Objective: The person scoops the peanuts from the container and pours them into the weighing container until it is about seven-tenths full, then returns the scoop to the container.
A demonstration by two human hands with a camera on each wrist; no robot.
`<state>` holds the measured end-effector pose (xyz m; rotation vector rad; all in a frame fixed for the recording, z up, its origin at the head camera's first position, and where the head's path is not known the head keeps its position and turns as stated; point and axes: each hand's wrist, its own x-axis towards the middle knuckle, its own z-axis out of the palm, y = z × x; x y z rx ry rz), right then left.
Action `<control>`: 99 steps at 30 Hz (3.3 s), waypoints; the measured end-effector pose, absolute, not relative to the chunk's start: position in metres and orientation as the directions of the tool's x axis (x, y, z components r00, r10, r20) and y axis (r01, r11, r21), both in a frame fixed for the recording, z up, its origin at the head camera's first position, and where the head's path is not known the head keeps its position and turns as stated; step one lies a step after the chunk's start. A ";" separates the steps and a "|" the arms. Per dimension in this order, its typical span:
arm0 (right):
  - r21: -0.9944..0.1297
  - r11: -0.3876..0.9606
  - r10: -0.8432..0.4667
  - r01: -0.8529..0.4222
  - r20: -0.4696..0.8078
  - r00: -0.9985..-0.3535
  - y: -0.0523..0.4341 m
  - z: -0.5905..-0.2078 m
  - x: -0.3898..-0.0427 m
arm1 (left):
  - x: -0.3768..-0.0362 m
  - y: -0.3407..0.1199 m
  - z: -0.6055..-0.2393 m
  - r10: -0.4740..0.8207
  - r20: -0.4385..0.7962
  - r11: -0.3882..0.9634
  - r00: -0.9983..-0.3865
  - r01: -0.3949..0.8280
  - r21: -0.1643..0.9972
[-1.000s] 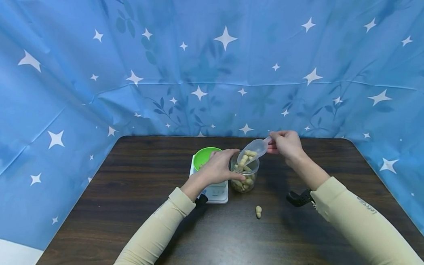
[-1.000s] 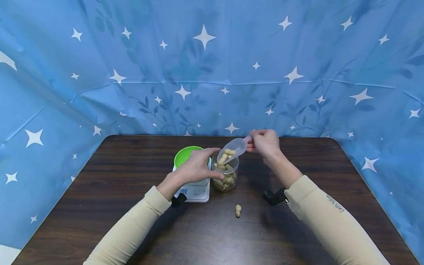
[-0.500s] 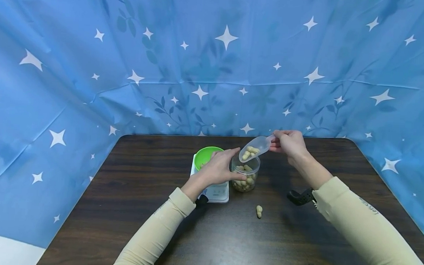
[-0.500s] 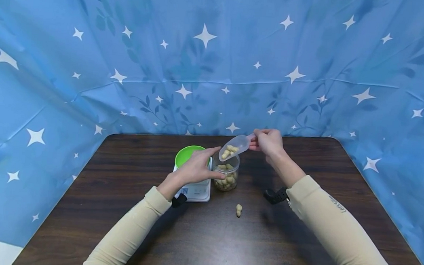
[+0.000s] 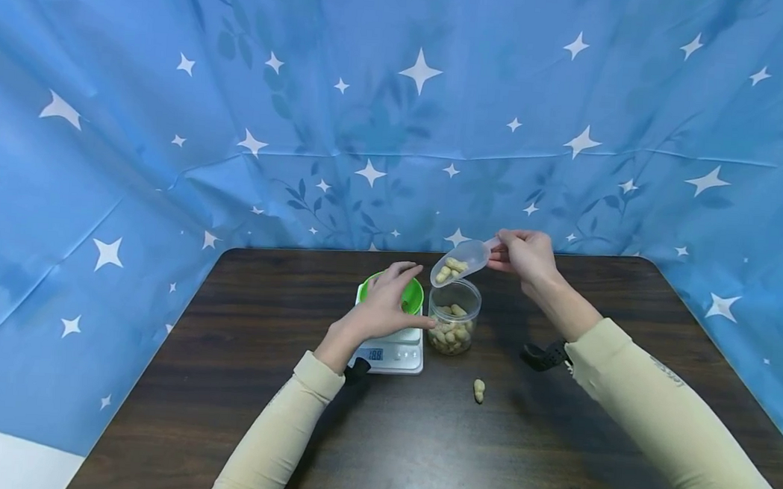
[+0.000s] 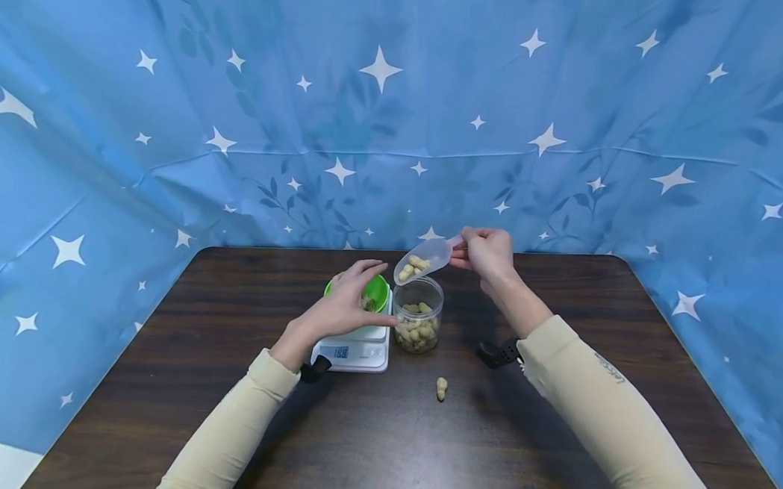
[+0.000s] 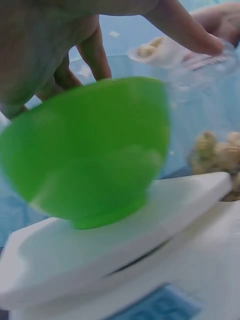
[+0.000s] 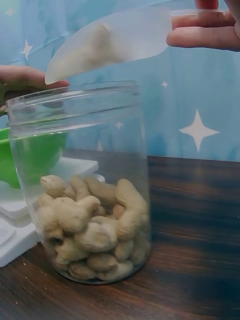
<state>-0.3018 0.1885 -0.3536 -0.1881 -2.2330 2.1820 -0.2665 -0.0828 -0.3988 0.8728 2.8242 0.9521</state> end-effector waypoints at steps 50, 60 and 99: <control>-0.922 0.243 0.029 -0.301 0.317 -0.948 0.135 -0.343 -0.295 | -0.271 -0.131 -0.404 0.360 -0.068 0.771 -0.931 0.255 0.583; -0.906 0.230 -0.010 -0.354 0.361 -0.932 0.152 -0.334 -0.279 | -0.271 -0.134 -0.405 0.384 -0.075 0.768 -0.920 0.273 0.579; -0.541 0.538 -0.295 -0.646 0.597 -0.746 0.171 -0.366 -0.266 | -0.267 -0.063 -0.402 0.568 0.190 0.671 -0.801 0.585 0.456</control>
